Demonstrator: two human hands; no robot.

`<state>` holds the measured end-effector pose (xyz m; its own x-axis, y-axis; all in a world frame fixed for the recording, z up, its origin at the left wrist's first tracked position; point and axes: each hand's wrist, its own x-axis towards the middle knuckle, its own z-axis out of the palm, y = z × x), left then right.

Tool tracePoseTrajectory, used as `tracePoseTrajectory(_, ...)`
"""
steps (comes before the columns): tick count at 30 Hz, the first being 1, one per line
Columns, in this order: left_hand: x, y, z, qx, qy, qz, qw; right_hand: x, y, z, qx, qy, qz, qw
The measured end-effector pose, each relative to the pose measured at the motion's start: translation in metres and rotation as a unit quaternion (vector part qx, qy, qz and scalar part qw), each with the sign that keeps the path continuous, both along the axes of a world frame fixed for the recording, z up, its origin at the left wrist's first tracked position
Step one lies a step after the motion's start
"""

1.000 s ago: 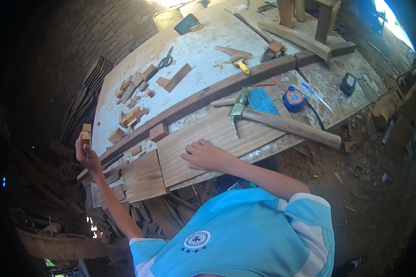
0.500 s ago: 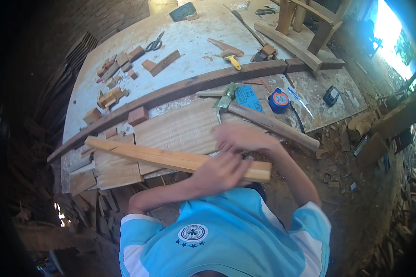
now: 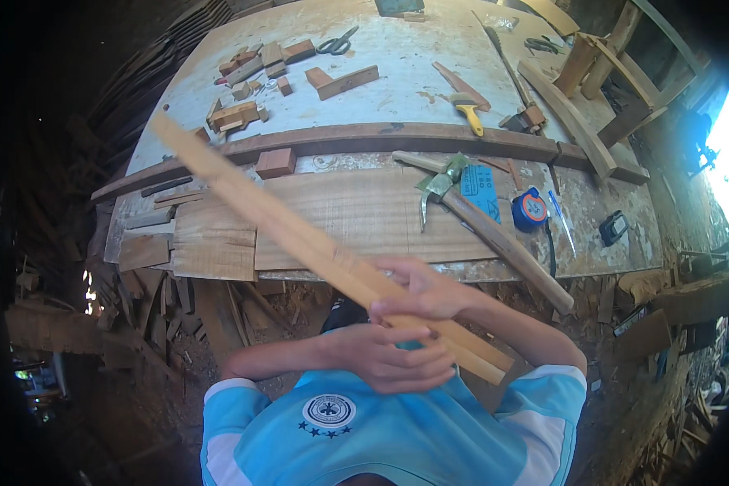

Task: Hammering nails into wood and sanding wooden pieces to assemble a small structure.

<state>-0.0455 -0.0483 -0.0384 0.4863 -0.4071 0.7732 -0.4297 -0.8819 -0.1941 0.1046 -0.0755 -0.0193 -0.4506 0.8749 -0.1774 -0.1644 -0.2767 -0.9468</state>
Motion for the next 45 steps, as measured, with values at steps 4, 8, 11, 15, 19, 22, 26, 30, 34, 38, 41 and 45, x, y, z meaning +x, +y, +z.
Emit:
tracePoseTrajectory(4,-0.015,0.030,0.018,-0.006,0.008,0.091,0.996,0.016,0.035,0.021,-0.007,0.018,-0.145,0.989)
tracePoseTrajectory(8,-0.026,0.047,0.019,-0.064,0.044,0.162,0.984,0.046,0.122,0.022,0.042,-0.036,-0.226,0.973)
tracePoseTrajectory(11,-0.045,0.054,0.006,-0.126,0.084,0.214,0.965,0.072,0.199,0.013,0.047,-0.028,-0.270,0.961)
tracePoseTrajectory(15,-0.071,0.060,-0.009,-0.219,0.105,0.282,0.928,0.094,0.278,0.008,0.036,-0.030,-0.318,0.947)
tracePoseTrajectory(19,-0.095,0.069,-0.019,-0.267,0.101,0.327,0.901,0.097,0.328,-0.001,0.001,0.012,-0.362,0.932)
tracePoseTrajectory(22,-0.106,0.075,-0.024,-0.350,0.100,0.376,0.852,0.102,0.354,-0.014,-0.011,0.035,-0.364,0.931)
tracePoseTrajectory(26,-0.109,0.083,-0.026,-0.409,0.062,0.402,0.817,0.099,0.375,-0.020,-0.025,0.018,-0.378,0.925)
tracePoseTrajectory(30,-0.102,0.091,-0.026,-0.423,0.058,0.402,0.810,0.098,0.412,-0.032,-0.002,-0.032,-0.466,0.884)
tracePoseTrajectory(34,-0.107,0.096,-0.024,-0.425,0.084,0.398,0.809,0.107,0.425,-0.043,0.028,-0.093,-0.520,0.849)
tracePoseTrajectory(38,-0.109,0.100,-0.032,-0.459,0.095,0.396,0.790,0.116,0.419,-0.052,0.062,-0.171,-0.515,0.838)
tracePoseTrajectory(41,-0.104,0.100,-0.033,-0.464,0.097,0.388,0.790,0.106,0.397,-0.037,0.069,-0.167,-0.504,0.845)
tracePoseTrajectory(45,-0.104,0.097,-0.045,-0.439,0.118,0.394,0.799,0.113,0.339,-0.025,0.092,-0.146,-0.445,0.879)
